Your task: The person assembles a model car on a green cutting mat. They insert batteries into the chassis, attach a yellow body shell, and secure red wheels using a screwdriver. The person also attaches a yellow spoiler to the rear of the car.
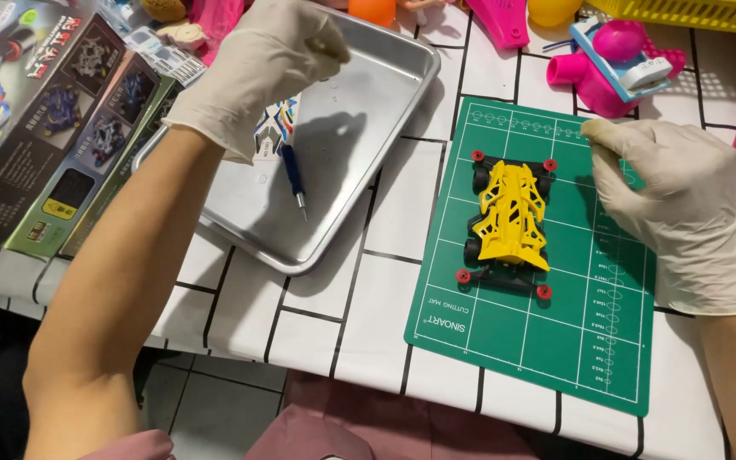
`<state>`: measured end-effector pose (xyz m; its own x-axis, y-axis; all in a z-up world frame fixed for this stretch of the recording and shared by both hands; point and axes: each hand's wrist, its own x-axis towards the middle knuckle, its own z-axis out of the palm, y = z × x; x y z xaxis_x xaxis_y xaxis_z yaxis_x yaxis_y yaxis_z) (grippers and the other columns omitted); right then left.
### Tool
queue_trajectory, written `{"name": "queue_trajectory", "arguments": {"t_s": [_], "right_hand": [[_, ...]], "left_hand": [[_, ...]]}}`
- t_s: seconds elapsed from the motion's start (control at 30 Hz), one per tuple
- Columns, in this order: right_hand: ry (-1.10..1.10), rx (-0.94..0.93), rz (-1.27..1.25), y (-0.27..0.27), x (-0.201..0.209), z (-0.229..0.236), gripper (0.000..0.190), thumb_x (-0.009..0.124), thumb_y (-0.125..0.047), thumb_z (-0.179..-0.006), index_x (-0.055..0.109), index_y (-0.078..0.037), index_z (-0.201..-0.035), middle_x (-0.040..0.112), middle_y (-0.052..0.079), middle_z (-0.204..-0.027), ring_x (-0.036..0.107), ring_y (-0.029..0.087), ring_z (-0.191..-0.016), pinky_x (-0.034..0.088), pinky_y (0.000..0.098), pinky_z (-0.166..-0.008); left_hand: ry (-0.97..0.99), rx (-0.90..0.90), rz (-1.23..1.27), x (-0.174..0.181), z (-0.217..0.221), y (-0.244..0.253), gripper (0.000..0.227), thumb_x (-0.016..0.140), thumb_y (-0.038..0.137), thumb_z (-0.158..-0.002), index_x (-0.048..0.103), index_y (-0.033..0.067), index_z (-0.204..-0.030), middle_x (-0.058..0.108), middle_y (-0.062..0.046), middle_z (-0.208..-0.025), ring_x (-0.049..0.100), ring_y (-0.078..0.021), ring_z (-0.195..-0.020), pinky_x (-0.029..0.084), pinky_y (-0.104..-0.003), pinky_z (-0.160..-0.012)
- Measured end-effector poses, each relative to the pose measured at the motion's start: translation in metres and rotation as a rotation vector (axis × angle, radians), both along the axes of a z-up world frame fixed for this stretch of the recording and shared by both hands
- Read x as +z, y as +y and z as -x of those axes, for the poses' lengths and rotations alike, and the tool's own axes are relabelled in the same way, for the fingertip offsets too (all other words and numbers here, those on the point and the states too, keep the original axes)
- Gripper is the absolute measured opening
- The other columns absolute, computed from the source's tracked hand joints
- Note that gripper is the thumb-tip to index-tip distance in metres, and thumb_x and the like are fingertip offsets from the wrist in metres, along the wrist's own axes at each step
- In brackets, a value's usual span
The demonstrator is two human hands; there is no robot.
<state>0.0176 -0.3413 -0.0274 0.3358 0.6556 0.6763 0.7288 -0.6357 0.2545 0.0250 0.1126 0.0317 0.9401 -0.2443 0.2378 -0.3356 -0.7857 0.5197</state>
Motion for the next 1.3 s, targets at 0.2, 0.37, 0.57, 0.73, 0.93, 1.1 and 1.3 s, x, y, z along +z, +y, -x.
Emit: {"name": "queue_trajectory", "arguments": {"t_s": [0.2,0.37,0.57,0.73,0.93,1.1,1.3], "right_hand": [[-0.036,-0.021,0.023,-0.005,-0.003,-0.004,0.018,0.086,-0.006,-0.110,0.086,-0.010,-0.128,0.081,0.005,-0.101,0.068,0.019,-0.078,0.055,0.0330,-0.069],[-0.031,-0.041,0.022,-0.006,-0.007,-0.005,0.016,0.087,-0.008,-0.111,0.086,-0.012,-0.126,0.081,0.004,-0.103,0.070,0.019,-0.080,0.055,0.0327,-0.071],[-0.025,-0.039,0.022,-0.003,-0.004,-0.003,0.017,0.085,-0.008,-0.110,0.087,-0.013,-0.127,0.083,0.001,-0.108,0.071,0.018,-0.083,0.055,0.0320,-0.071],[-0.054,-0.057,0.029,-0.004,-0.005,-0.003,0.014,0.086,-0.009,-0.111,0.086,-0.014,-0.124,0.081,0.001,-0.100,0.069,0.017,-0.078,0.055,0.0312,-0.070],[0.086,0.014,-0.091,0.009,0.008,0.009,0.019,0.083,-0.002,-0.107,0.083,-0.010,-0.124,0.083,0.005,-0.114,0.070,0.021,-0.085,0.056,0.0336,-0.077],[1.013,0.197,-0.791,0.049,0.048,0.052,0.022,0.063,0.008,-0.105,0.066,0.009,-0.128,0.070,0.021,-0.110,0.070,0.024,-0.092,0.060,0.0281,-0.090],[1.387,0.268,-0.938,0.065,0.073,0.072,0.072,0.068,-0.012,-0.086,0.046,-0.002,-0.153,0.070,0.018,-0.106,0.072,0.027,-0.099,0.060,0.0322,-0.074]], "left_hand": [[0.328,0.348,-0.201,-0.004,0.015,0.010,0.013,0.077,0.005,-0.090,0.082,0.0132,-0.099,0.080,-0.007,-0.095,0.073,-0.0193,-0.080,0.066,-0.031,-0.083],[0.472,0.417,-0.260,0.018,0.041,0.012,0.019,0.078,0.031,-0.093,0.080,0.0132,-0.100,0.074,-0.007,-0.093,0.066,-0.0214,-0.083,0.054,-0.038,-0.079],[0.628,0.405,-0.508,0.021,0.073,-0.011,0.052,0.074,0.061,-0.090,0.072,0.0090,-0.087,0.071,-0.010,-0.081,0.064,-0.0266,-0.078,0.049,-0.041,-0.071],[0.589,0.451,-0.413,0.011,0.077,-0.016,0.030,0.078,0.042,-0.073,0.077,0.0154,-0.088,0.071,-0.011,-0.091,0.064,-0.0275,-0.085,0.050,-0.041,-0.069],[0.553,0.449,-0.292,0.041,0.079,-0.027,0.032,0.077,0.035,-0.077,0.069,0.0140,-0.099,0.069,-0.010,-0.096,0.061,-0.0245,-0.074,0.050,-0.041,-0.064],[0.372,0.112,0.263,0.072,0.077,-0.077,0.017,0.077,0.021,-0.089,0.065,0.0140,-0.099,0.077,-0.004,-0.098,0.075,-0.0118,-0.079,0.066,-0.022,-0.067],[0.075,-0.202,0.270,0.052,0.033,-0.168,0.023,0.087,0.025,-0.078,0.070,0.0197,-0.093,0.079,0.003,-0.086,0.075,-0.0071,-0.069,0.065,-0.023,-0.057]]}}
